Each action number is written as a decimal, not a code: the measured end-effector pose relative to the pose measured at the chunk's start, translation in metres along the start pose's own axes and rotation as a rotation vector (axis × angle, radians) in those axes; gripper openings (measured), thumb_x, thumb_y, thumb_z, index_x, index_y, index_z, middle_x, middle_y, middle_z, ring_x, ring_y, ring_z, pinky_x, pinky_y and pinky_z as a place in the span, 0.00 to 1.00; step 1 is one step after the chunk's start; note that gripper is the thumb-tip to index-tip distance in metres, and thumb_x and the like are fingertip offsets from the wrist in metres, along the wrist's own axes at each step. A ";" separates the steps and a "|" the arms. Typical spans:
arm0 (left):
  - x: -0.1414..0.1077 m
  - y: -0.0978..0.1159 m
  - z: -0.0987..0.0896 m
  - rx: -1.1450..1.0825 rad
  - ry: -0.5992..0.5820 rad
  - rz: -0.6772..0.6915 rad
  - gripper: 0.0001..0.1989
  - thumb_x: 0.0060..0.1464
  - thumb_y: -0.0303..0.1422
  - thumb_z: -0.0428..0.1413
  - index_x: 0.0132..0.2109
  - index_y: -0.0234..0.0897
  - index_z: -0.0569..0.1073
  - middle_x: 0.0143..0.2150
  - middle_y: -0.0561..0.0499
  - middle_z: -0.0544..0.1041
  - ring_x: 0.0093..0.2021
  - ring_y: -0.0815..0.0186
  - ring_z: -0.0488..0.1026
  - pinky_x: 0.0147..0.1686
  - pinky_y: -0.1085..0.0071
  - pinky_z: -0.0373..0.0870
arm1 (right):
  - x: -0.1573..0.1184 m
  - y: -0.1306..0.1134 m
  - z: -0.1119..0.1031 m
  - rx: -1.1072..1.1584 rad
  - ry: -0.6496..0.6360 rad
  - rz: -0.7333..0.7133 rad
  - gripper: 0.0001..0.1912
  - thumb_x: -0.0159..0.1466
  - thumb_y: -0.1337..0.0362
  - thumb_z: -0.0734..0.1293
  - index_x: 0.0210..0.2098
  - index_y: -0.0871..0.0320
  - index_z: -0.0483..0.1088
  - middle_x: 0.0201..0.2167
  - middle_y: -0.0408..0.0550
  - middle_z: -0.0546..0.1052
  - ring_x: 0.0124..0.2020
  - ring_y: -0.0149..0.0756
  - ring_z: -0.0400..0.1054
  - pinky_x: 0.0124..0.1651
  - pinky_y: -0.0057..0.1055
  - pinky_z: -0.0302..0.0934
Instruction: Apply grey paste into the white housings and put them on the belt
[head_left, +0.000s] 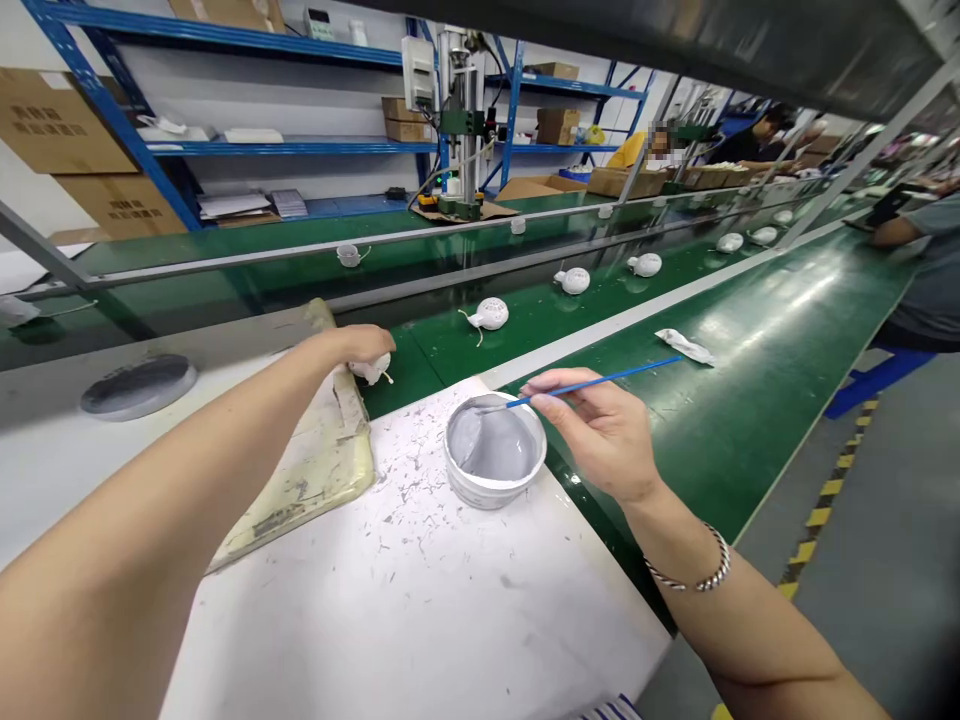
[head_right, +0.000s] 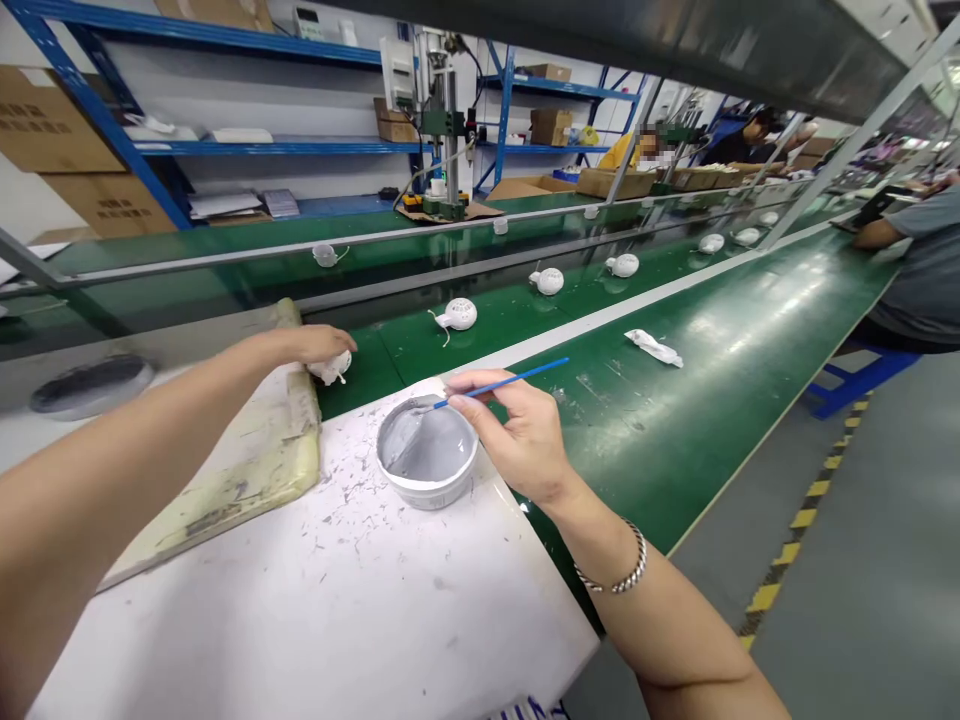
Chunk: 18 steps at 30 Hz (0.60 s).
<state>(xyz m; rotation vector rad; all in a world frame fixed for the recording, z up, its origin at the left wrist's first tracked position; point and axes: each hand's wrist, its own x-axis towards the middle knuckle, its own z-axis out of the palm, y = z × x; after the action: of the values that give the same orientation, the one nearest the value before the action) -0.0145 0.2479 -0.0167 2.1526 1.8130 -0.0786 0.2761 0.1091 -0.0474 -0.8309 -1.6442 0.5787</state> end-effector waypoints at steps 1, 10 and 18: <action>0.000 -0.005 -0.003 -0.018 -0.053 0.017 0.17 0.61 0.40 0.53 0.52 0.34 0.74 0.56 0.42 0.74 0.54 0.55 0.72 0.54 0.54 0.68 | 0.001 0.001 0.001 0.014 0.000 0.003 0.06 0.63 0.65 0.70 0.40 0.56 0.76 0.37 0.47 0.81 0.38 0.35 0.77 0.45 0.36 0.74; -0.016 -0.025 0.012 -0.182 -0.091 0.073 0.26 0.32 0.29 0.61 0.46 0.42 0.81 0.60 0.39 0.70 0.61 0.39 0.61 0.59 0.53 0.57 | 0.006 -0.001 0.008 0.011 -0.067 0.034 0.03 0.62 0.66 0.70 0.35 0.58 0.76 0.34 0.46 0.81 0.35 0.34 0.77 0.41 0.33 0.73; -0.052 -0.004 0.013 -0.908 0.284 -0.126 0.26 0.43 0.44 0.64 0.48 0.39 0.69 0.49 0.47 0.73 0.51 0.52 0.69 0.48 0.61 0.68 | 0.012 0.004 0.008 0.425 -0.040 0.301 0.09 0.57 0.62 0.75 0.32 0.59 0.74 0.29 0.44 0.80 0.30 0.31 0.78 0.36 0.27 0.75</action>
<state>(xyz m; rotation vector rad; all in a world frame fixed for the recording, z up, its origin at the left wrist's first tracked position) -0.0261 0.1957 -0.0171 1.4357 1.6397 0.8817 0.2684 0.1217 -0.0449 -0.7537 -1.3679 1.1173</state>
